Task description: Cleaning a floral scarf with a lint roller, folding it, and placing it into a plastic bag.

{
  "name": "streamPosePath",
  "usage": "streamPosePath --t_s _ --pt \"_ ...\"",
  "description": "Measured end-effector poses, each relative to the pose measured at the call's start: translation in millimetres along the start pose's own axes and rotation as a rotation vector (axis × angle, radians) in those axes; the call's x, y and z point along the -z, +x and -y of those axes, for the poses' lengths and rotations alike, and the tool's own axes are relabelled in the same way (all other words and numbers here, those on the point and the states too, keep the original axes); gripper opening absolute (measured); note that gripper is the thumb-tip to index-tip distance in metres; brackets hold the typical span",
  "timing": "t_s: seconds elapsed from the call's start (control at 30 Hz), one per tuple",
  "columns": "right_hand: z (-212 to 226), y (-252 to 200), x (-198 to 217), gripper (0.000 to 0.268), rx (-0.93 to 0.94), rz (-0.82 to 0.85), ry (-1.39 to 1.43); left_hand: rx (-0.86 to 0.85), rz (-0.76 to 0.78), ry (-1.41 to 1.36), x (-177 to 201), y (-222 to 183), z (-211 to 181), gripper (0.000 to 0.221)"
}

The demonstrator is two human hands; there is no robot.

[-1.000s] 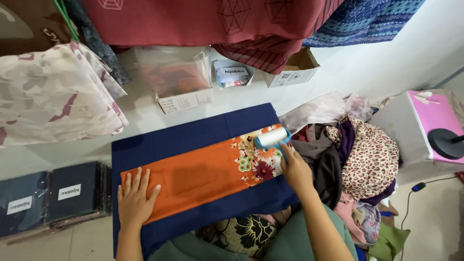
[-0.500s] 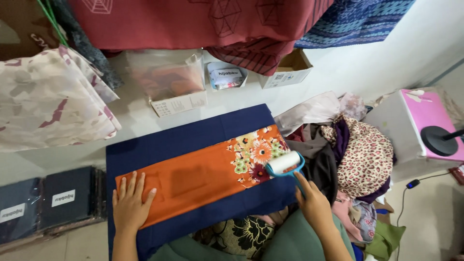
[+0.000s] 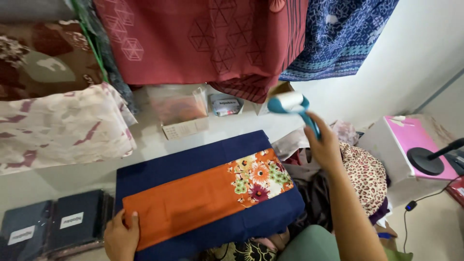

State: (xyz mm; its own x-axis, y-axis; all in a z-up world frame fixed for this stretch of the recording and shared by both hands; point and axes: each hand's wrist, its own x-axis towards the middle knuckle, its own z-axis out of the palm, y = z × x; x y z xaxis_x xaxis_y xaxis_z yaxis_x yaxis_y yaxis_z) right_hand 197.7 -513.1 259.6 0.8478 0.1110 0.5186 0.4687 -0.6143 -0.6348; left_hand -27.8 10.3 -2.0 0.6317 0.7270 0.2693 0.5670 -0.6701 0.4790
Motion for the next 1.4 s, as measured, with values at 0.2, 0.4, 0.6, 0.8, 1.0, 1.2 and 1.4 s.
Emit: streamPosePath --t_s 0.2,0.4,0.6,0.8,1.0,1.2,1.4 --pt "-1.0 82.1 -26.0 0.044 -0.193 0.118 -0.100 0.318 0.453 0.184 30.8 4.1 -12.4 0.071" --pt "-35.8 120.2 -50.8 0.051 -0.296 0.183 -0.062 0.265 0.605 0.175 9.7 22.7 6.2 0.062" --pt "-31.4 30.0 -81.3 0.041 0.366 -0.448 -0.233 0.251 0.577 -0.443 41.4 9.5 -2.9 0.068" --pt "72.8 -84.7 -203.4 0.103 0.227 0.743 0.035 0.172 0.638 -1.021 40.0 24.7 15.8 0.085" --pt "77.1 -73.8 -260.1 0.164 0.284 1.356 -0.413 0.275 0.692 -1.066 48.6 33.8 16.6 0.086" --pt "51.3 -74.3 -283.7 0.172 0.288 1.410 -0.524 0.229 0.657 -1.105 109.4 38.3 -45.9 0.090" --pt "30.4 -79.1 -284.4 0.175 0.306 1.334 -0.405 -0.024 0.759 -1.174 135.8 35.7 -164.2 0.093"
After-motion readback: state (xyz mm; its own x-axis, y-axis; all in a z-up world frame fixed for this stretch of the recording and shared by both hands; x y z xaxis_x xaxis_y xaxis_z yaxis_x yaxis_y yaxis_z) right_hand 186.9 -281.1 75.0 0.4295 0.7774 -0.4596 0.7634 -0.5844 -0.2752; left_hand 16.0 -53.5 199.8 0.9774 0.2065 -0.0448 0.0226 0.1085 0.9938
